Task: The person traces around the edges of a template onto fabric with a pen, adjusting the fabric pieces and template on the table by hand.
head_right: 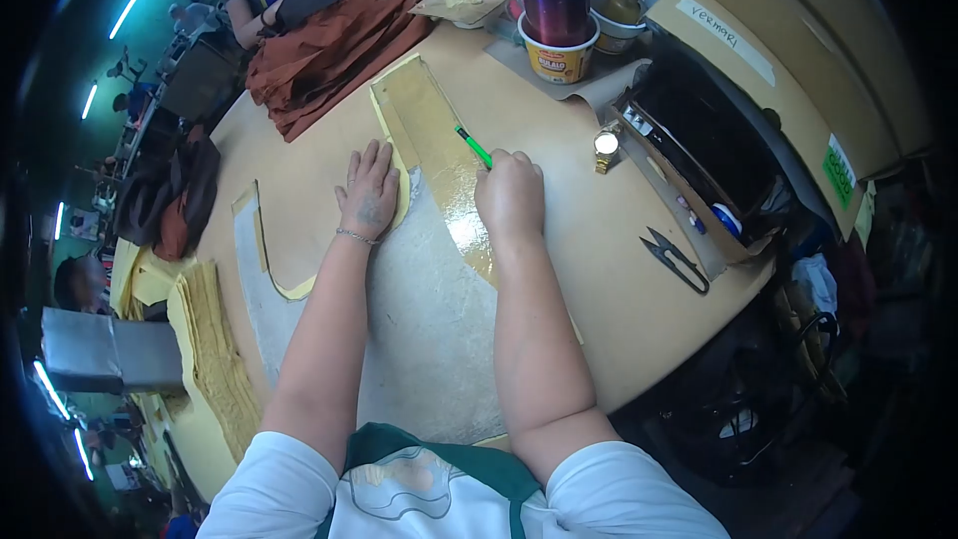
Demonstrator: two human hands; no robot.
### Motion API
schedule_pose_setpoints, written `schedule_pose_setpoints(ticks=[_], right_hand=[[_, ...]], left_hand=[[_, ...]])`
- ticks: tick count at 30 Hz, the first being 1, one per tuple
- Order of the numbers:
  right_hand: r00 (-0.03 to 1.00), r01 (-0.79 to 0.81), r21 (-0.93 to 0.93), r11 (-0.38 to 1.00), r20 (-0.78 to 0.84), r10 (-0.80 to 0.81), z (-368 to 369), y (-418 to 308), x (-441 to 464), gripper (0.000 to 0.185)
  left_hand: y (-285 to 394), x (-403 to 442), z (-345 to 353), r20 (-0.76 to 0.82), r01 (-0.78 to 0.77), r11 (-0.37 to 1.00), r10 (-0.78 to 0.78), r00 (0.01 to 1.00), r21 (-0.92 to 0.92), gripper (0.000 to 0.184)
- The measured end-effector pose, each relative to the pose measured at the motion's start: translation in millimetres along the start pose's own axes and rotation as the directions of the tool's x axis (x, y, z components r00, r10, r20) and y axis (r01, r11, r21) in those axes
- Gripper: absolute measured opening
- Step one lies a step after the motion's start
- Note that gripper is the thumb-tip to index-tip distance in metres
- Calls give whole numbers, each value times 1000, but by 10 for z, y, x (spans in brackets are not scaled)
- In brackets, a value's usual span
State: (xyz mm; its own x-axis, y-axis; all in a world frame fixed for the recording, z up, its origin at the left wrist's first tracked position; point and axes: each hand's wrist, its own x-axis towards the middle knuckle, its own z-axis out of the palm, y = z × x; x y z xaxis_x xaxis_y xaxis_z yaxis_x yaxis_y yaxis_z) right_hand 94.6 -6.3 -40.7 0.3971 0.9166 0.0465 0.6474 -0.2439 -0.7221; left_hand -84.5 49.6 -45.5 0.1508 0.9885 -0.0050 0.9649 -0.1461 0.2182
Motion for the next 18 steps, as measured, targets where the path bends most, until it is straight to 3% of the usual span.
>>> schedule_pose_setpoints(ticks=[3, 4, 5, 7, 8, 11, 14, 15, 18], right_hand=[[999, -3, 41, 999, -34, 5, -7, -23, 37, 16], [999, -12, 58, 998, -48, 14, 11, -10, 34, 15], [998, 4, 99, 995, -61, 2, 29, 30, 57, 15], [973, 98, 238, 966, -226, -43, 70, 71, 84, 18], [949, 152, 295, 943, -309, -57, 85, 69, 74, 19], [874, 301, 330, 895, -471, -120, 56, -36, 31, 27], [918, 299, 460, 836, -379, -120, 149, -127, -55, 31], [997, 26, 608, 794, -77, 26, 125, -211, -140, 28], [952, -83, 724, 685, 261, -161, 428, -714, -553, 18]], left_hand=[[84, -260, -161, -138, -108, 994, 104, 985, -25, 45], [94, -433, -209, -261, -238, 969, 213, 942, -70, 41], [99, -630, -264, -286, -368, 919, 317, 904, -144, 35], [79, -1032, -258, -162, -420, 881, 392, 906, -217, 32], [102, -1190, -266, -77, -374, 883, 368, 927, -285, 34], [105, -1380, -121, -135, -383, 905, 363, 922, -183, 39], [52, -1368, -93, -137, -386, 904, 366, 921, -184, 43], [35, -1357, -89, -140, -384, 903, 361, 922, -195, 44], [-48, -1381, -5, -102, -353, 910, 338, 936, -217, 49]])
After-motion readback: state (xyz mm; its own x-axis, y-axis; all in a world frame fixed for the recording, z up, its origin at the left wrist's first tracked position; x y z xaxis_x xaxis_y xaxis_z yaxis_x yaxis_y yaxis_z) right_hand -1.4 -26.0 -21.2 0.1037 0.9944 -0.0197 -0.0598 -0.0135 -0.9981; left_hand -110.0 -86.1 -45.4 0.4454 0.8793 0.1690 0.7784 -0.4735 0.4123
